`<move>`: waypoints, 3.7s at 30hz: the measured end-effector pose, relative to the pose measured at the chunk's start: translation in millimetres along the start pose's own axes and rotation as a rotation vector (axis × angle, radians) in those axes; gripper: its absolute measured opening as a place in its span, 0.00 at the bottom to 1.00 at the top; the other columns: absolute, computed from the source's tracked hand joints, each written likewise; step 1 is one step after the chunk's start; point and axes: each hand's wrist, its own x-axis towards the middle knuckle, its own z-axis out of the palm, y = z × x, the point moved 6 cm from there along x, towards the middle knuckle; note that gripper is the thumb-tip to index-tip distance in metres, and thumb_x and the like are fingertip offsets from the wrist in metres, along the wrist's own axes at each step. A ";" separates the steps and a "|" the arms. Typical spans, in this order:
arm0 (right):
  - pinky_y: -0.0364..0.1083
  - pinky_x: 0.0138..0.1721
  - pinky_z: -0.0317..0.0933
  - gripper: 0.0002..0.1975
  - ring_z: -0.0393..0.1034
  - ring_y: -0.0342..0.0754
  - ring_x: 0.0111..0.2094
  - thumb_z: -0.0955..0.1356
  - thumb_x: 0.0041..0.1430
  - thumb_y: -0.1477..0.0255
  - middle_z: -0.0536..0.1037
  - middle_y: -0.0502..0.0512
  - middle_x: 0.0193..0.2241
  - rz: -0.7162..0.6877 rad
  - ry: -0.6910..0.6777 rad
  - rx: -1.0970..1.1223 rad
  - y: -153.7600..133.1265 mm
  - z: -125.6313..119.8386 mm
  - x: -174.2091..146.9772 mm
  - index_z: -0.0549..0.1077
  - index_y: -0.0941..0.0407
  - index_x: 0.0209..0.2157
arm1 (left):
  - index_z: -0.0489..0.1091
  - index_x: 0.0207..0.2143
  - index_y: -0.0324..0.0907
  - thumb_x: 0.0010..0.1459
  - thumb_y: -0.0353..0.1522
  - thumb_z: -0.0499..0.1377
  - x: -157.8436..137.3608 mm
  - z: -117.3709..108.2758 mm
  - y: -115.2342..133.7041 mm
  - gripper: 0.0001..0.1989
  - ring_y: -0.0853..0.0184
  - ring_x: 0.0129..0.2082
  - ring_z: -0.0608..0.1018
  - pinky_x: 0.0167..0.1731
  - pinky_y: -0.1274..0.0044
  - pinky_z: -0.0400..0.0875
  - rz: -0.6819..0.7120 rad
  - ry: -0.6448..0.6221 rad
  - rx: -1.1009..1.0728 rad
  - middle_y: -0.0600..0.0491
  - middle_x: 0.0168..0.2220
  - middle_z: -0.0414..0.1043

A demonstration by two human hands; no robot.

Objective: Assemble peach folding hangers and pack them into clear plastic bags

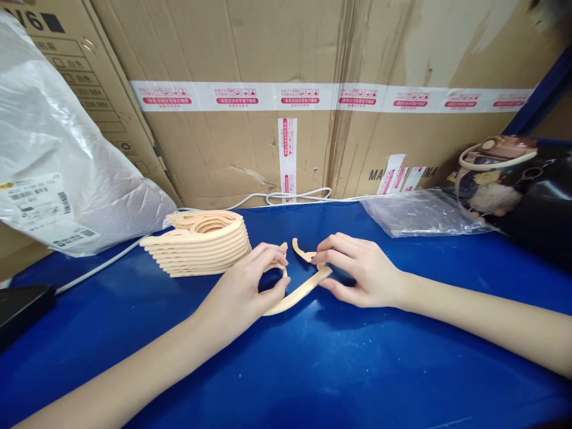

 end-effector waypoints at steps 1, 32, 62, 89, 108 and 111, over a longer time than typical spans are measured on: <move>0.48 0.34 0.66 0.16 0.71 0.50 0.35 0.64 0.65 0.60 0.77 0.60 0.38 0.024 0.003 -0.031 0.5 0.1 0.7 0.73 0.60 0.41 | 0.66 0.42 0.46 0.63 0.30 0.56 0.0 0.0 0.5 0.04 0.62 0.54 0.74 0.52 0.69 0.68 0.002 -0.004 0.011 0.53 0.47 0.71; 0.47 0.42 0.65 0.06 0.71 0.47 0.37 0.68 0.56 0.77 0.79 0.56 0.37 -0.025 -0.301 0.464 -38.6 13.5 -0.5 0.71 0.57 0.38 | 0.65 0.45 0.46 0.64 0.33 0.53 -0.5 3.3 2.7 0.07 0.57 0.57 0.73 0.50 0.66 0.72 -0.054 -0.073 0.155 0.50 0.50 0.72; 0.48 0.42 0.63 0.11 0.71 0.48 0.39 0.61 0.70 0.67 0.78 0.56 0.37 0.300 -0.125 0.391 14.4 10.2 1.2 0.73 0.57 0.40 | 0.58 0.61 0.42 0.58 0.40 0.62 -6.8 11.5 15.5 0.31 0.53 0.55 0.71 0.55 0.61 0.67 0.067 -0.315 0.199 0.44 0.57 0.68; 0.41 0.17 0.43 0.18 0.51 0.37 0.16 0.69 0.61 0.56 0.63 0.41 0.14 0.696 -0.154 1.119 34.0 35.4 -8.1 0.72 0.58 0.30 | 0.61 0.58 0.30 0.61 0.35 0.59 -6.3 -16.3 37.4 0.26 0.52 0.52 0.73 0.52 0.63 0.71 0.383 0.054 0.619 0.38 0.54 0.70; 0.63 0.61 0.56 0.27 0.60 0.60 0.64 0.60 0.69 0.56 0.65 0.66 0.64 0.271 -0.371 0.027 29.6 28.0 -4.8 0.67 0.57 0.61 | 0.63 0.60 0.54 0.48 0.56 0.60 6.1 -167.0 -40.8 0.39 0.54 0.55 0.73 0.57 0.61 0.65 -0.363 -0.039 0.524 0.58 0.57 0.70; 0.64 0.60 0.56 0.27 0.60 0.60 0.63 0.60 0.69 0.57 0.66 0.66 0.64 0.264 -0.365 0.014 29.0 27.1 -4.0 0.68 0.58 0.61 | 0.64 0.60 0.56 0.47 0.59 0.59 2.1 -175.5 -56.9 0.39 0.53 0.57 0.71 0.59 0.60 0.63 -0.470 -0.081 0.525 0.60 0.59 0.68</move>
